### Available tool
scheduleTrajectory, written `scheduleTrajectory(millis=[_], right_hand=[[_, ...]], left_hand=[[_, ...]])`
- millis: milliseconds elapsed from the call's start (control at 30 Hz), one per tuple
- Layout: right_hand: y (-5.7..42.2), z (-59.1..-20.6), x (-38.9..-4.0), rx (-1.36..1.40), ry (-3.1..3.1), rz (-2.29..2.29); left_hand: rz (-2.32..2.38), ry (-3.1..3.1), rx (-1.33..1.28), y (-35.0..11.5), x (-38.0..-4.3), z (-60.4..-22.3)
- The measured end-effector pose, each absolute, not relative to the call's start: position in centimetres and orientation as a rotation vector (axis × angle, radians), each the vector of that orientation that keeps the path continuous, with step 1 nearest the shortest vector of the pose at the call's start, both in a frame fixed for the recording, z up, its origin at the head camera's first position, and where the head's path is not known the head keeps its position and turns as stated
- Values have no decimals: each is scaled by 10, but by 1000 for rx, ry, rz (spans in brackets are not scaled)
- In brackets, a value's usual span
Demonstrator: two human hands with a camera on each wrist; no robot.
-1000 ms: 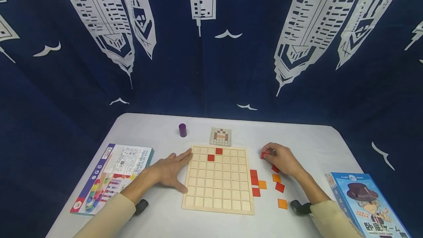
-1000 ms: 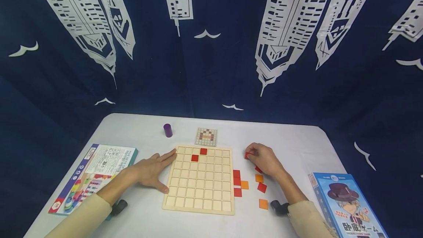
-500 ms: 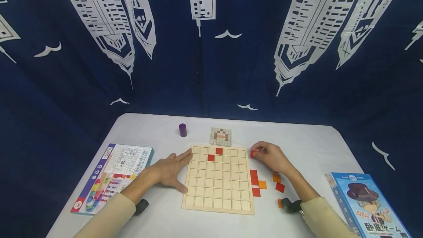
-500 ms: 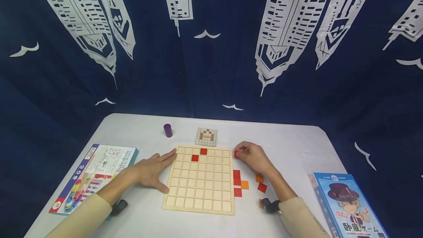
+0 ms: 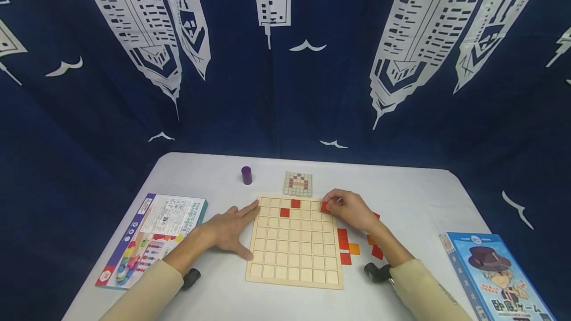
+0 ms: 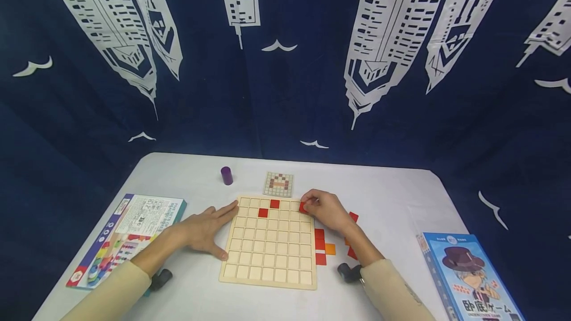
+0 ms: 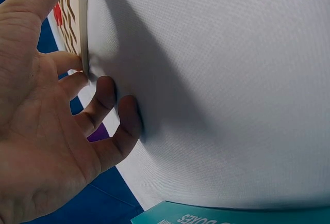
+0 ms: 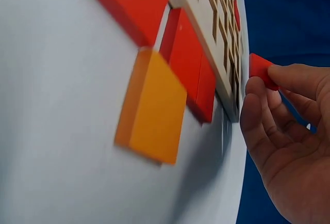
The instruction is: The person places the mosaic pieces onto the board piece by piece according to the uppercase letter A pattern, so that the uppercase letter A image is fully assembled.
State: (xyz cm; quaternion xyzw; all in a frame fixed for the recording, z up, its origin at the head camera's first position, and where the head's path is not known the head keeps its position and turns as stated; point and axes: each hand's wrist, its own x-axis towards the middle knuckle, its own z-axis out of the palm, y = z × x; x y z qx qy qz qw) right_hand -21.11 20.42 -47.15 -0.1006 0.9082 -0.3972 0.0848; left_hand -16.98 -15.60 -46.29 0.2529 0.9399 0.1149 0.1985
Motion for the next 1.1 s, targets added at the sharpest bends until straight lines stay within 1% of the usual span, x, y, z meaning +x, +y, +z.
scheduleTrajectory(millis=[600,1100], right_hand=[[173,-471,-220,-407,2675,-1208],[164,-476,-219,-481,2655,-1132]], left_hand=[[289,2632,701,-155,-173,-464],[292,2626,686,-155,-171,-464]])
